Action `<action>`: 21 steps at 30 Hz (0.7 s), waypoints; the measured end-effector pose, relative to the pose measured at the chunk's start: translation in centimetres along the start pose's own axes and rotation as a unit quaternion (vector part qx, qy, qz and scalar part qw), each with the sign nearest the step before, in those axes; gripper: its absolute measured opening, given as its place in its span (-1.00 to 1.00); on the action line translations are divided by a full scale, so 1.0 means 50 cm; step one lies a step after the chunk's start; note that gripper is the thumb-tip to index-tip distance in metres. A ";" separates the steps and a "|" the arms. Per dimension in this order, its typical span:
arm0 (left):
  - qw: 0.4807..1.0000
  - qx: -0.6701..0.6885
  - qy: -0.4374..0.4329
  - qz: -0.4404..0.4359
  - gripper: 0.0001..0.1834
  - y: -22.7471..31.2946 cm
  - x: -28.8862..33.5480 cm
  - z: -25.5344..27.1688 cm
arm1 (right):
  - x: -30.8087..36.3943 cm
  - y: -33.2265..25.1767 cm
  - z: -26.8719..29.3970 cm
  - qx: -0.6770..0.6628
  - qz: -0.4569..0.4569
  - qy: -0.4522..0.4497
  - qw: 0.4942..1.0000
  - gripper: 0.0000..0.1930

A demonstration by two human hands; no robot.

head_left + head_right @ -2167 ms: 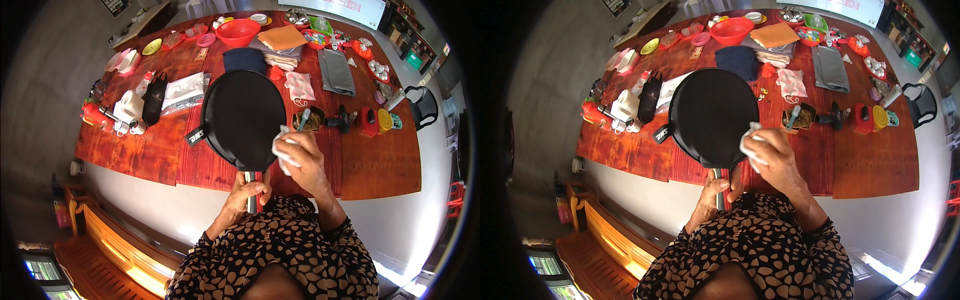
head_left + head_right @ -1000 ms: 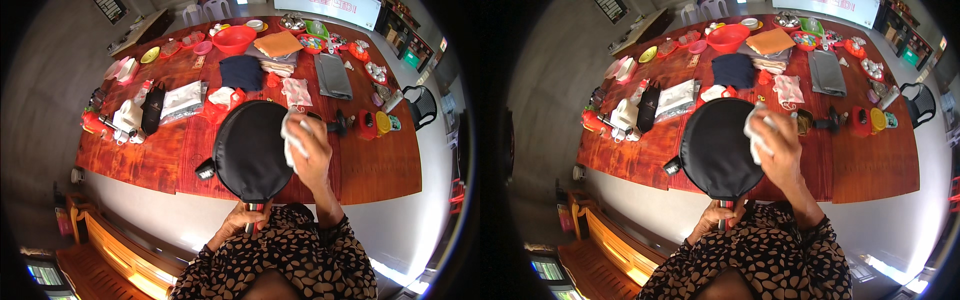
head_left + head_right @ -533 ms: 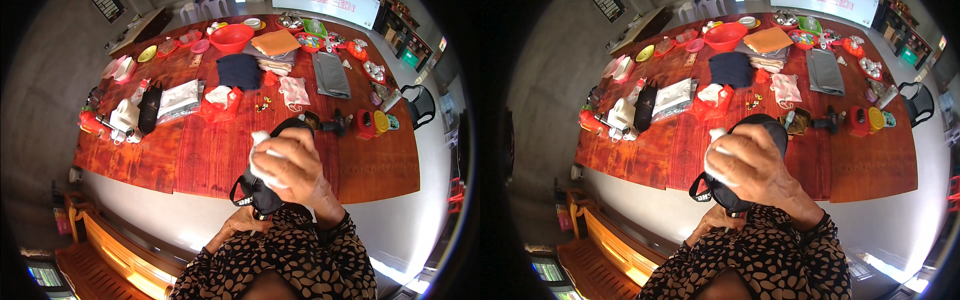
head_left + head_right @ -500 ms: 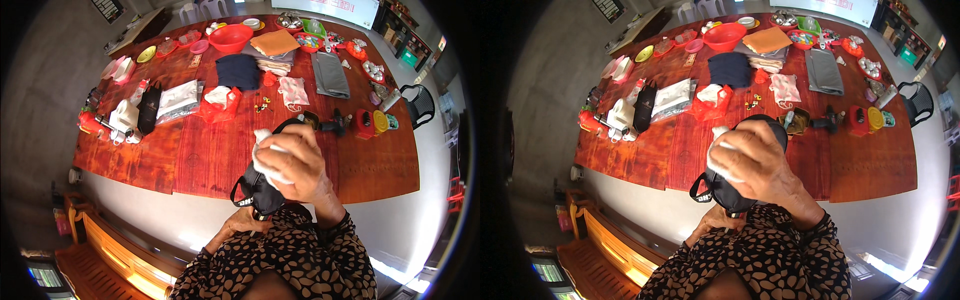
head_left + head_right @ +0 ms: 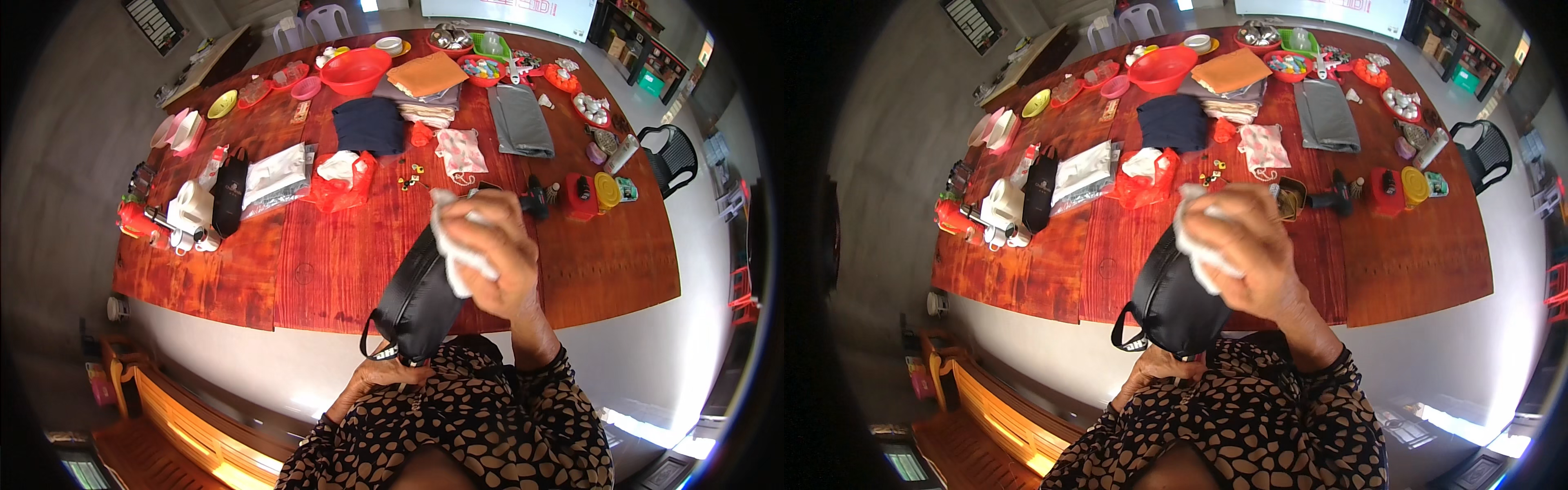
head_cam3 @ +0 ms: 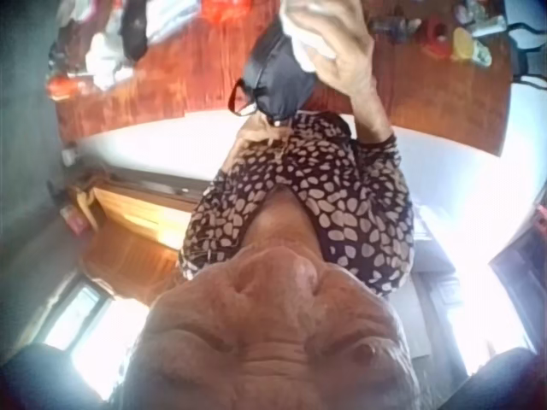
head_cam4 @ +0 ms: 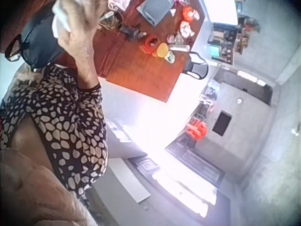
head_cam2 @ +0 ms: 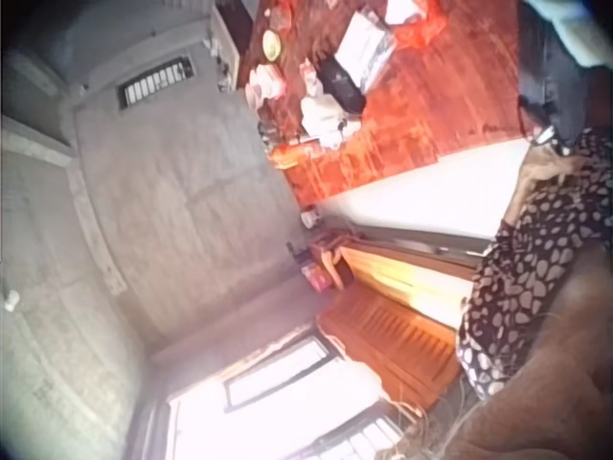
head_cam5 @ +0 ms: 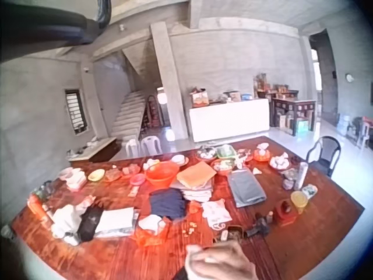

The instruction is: The person wipes a black circular case, a black rectangular pouch, a white mug, and a white pitcher using a white cloth. The person handles each item individually, wiping the surfaces and placing them back on the table.

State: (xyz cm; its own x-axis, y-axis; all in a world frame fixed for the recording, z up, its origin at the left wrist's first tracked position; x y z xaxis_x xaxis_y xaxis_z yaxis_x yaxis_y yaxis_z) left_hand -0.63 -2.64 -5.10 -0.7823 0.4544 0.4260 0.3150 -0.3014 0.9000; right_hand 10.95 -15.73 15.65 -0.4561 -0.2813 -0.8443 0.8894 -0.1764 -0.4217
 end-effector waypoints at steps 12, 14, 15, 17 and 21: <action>0.995 0.098 0.001 0.010 -0.86 0.014 0.008 -0.003 | 0.034 0.105 -0.005 -0.155 -0.110 0.016 0.982 -0.69; 0.994 0.105 -0.026 -0.005 -0.89 -0.013 -0.004 -0.003 | 0.061 0.142 -0.007 -0.222 -0.144 0.023 0.964 -0.68; 0.992 0.121 -0.024 -0.024 -0.90 -0.008 -0.004 -0.002 | 0.071 0.153 -0.014 -0.248 -0.185 0.024 0.951 -0.68; 0.986 0.152 -0.021 -0.064 -0.90 0.009 -0.005 0.002 | 0.095 0.166 -0.027 -0.296 -0.266 0.026 0.917 -0.67; 0.992 0.087 0.074 -0.052 -0.83 0.061 -0.008 0.021 | 0.065 0.151 -0.048 -0.240 -0.256 -0.008 0.937 -0.65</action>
State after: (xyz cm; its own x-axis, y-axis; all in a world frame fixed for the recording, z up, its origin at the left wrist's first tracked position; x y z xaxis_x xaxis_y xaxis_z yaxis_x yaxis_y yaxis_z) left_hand 1.22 -2.87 -2.44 -0.8822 0.3429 0.3228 0.3059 -0.1038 0.9464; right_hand 16.24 -15.71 8.91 -0.8231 -0.2912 -0.4876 0.4639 0.1504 -0.8730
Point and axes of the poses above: each hand's wrist, its own x-axis away from the middle knuckle, its own z-axis out of the back of the hand, y = z × x, the point moved 7 cm from there along -x, towards the middle knuckle, and after that the axes turned 1 degree about -z, right-handed, at the moved point
